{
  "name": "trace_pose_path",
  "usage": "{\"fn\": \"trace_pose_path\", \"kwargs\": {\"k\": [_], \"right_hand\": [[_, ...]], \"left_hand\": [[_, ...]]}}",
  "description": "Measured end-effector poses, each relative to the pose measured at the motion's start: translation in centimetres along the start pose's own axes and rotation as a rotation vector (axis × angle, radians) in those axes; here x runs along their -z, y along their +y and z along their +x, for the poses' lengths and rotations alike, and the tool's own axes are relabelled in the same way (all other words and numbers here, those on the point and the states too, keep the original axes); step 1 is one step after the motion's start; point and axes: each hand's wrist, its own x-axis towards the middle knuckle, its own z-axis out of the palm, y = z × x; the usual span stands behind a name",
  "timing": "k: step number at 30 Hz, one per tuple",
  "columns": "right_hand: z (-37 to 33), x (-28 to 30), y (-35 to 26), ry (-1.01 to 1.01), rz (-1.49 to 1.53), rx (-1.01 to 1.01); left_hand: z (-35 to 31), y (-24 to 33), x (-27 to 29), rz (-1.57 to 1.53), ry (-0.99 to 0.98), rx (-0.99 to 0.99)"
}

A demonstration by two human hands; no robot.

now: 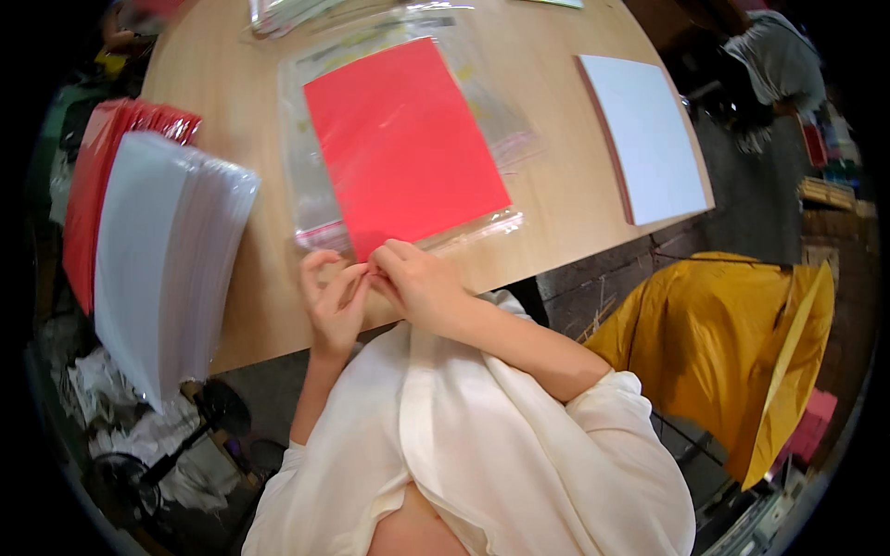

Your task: The person repeatedly places red and white sheets of paper into clear plastic bags at a work table. They open each bag, insert a sheet, and set the filled bag aside, alternating between red and white sheets throughout the clip.

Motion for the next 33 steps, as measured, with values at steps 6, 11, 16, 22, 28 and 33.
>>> {"fn": "trace_pose_path", "kwargs": {"k": [6, 11, 16, 22, 28, 33], "right_hand": [[-2.2, 5.9, 0.6, 0.038, 0.495, -0.009], [-10.4, 18.5, 6.2, 0.539, 0.446, -0.405], [-16.5, 24.9, 5.5, 0.296, -0.822, -0.969], [-10.9, 20.2, 2.9, 0.174, -0.518, -0.647], [-4.2, 15.5, 7.3, 0.085, -0.216, -0.097], [-1.9, 14.7, 8.3, 0.063, -0.146, -0.101]], "left_hand": [[0.8, -0.7, -0.4, -0.025, -0.001, 0.013], [0.7, -1.1, 0.0, -0.089, -0.042, 0.039], [0.7, -1.0, -0.3, -0.127, -0.045, 0.079], [0.5, -1.1, -0.8, -0.113, -0.004, 0.114], [0.7, -1.0, -0.7, -0.107, 0.028, 0.090], [0.7, -0.7, -0.7, -0.134, 0.054, 0.109]]}}
